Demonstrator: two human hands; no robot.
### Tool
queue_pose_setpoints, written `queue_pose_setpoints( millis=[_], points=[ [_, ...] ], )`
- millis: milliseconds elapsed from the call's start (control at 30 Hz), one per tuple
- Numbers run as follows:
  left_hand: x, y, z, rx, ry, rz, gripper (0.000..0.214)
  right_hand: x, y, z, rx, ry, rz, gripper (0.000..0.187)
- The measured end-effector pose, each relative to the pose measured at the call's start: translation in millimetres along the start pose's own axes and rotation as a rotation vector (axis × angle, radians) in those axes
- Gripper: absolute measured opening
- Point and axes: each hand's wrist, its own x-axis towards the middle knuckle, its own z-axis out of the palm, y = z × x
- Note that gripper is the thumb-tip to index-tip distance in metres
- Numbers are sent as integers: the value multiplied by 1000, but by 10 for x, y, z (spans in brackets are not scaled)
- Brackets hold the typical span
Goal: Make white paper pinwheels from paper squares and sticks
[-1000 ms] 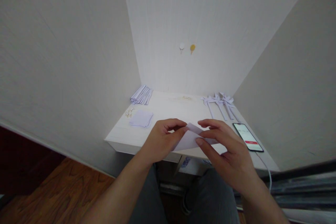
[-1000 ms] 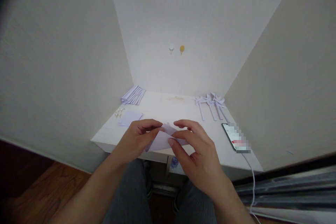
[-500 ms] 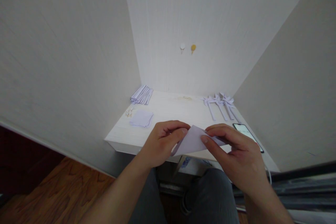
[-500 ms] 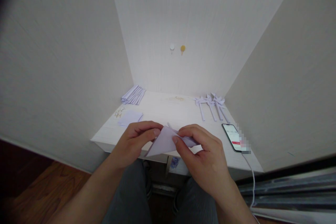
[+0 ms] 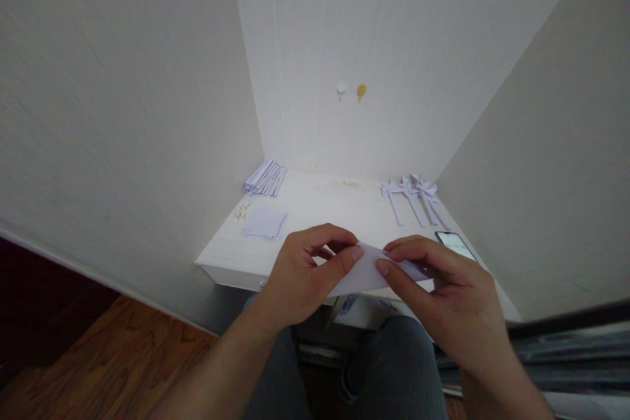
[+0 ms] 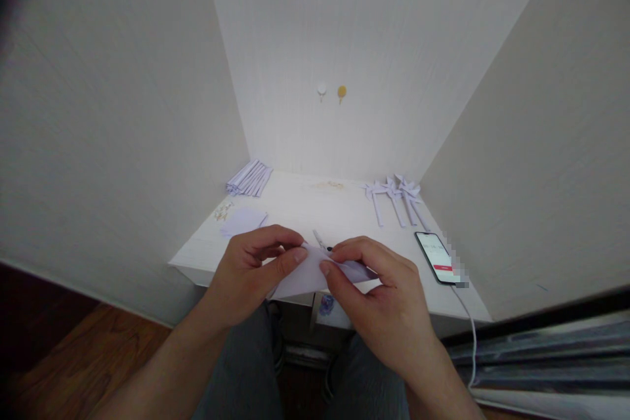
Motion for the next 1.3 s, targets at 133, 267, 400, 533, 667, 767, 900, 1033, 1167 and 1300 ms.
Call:
queue_pose_setpoints(
  millis=[133, 267, 400, 533, 667, 767, 900, 1033, 1167, 1300],
  points=[
    [-7, 10, -1, -8, -9, -11, 15, -20, -22, -9, 31, 17, 44, 6],
    [-10, 17, 11, -44, 10, -18, 13, -22, -60, -12, 103, 49, 105, 9],
    [-14, 1, 24, -130, 36, -26, 14, -2, -42, -12, 328, 114, 199, 24],
    [-22, -16, 42, -186, 90, -26, 16, 4, 31, -21, 473, 73, 265, 27],
    [-27, -12, 64, -211, 133, -17, 18, -11, 15, -14, 532, 60, 348, 19],
    [-27, -7, 70, -217, 146, -4, 17, -15, -43, -9, 490, 59, 372, 19],
    [-34, -10, 74, -224, 159, -13, 17, -13, -52, -18, 448, 73, 344, 20],
    [-50, -14, 76, -248, 169, -27, 19, -10, -9, -23, 469, 70, 330, 20],
    [-60, -18, 67, -246, 150, -22, 19, -14, -6, -12, 488, 70, 331, 19],
    [-62, -19, 55, -257, 145, -25, 16, -20, -32, -3, 490, 89, 361, 18]
  ],
)
